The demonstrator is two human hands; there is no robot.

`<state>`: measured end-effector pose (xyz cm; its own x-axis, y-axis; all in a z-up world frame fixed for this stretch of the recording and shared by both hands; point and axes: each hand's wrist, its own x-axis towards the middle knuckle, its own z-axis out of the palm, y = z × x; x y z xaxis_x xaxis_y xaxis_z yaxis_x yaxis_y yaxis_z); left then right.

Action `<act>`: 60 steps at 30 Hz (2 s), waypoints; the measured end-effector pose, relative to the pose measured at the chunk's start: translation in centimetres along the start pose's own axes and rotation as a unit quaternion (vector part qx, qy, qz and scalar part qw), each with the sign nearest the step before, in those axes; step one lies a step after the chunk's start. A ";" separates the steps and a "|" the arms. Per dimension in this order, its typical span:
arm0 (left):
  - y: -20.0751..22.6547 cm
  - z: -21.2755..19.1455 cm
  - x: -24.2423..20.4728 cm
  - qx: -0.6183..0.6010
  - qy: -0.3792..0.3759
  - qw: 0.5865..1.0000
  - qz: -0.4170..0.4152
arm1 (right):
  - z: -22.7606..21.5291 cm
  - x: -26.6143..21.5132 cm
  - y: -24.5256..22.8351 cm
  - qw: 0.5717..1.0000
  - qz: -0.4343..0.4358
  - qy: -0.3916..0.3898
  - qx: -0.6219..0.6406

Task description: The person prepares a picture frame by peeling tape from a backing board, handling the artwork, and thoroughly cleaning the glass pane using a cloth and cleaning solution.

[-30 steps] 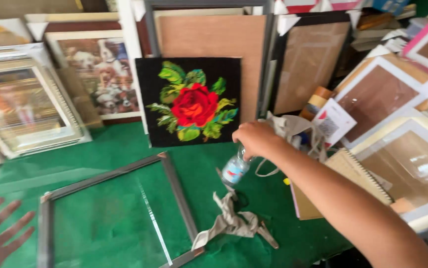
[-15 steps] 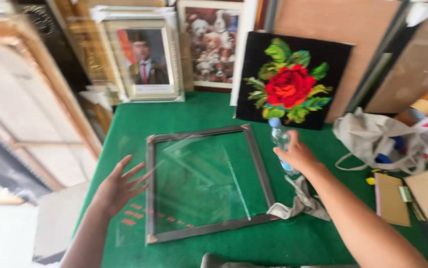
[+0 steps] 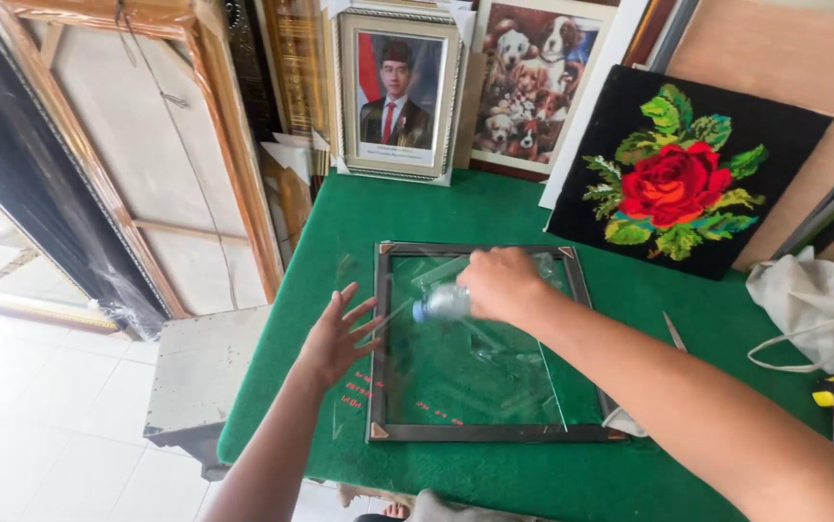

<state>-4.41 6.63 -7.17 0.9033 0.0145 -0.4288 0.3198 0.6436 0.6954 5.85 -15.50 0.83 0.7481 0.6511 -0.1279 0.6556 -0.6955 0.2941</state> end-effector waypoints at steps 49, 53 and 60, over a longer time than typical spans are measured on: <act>1.6 4.6 -1.5 0.034 0.064 0.997 0.014 | 13.4 -16.7 7.1 0.828 0.390 0.348 0.203; 1.4 3.8 -1.0 0.022 0.052 0.998 0.023 | 5.5 -9.9 -0.5 0.866 0.320 0.065 0.378; 0.1 2.0 0.4 -0.123 0.011 0.990 0.061 | 5.4 -2.2 -11.0 0.911 0.073 0.118 0.388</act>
<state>-3.46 5.19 -6.08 0.9236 0.1187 -0.3645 0.1268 0.8026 0.5829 -2.41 -10.93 -7.24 0.8499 0.5187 0.0925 0.4949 -0.7257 -0.4779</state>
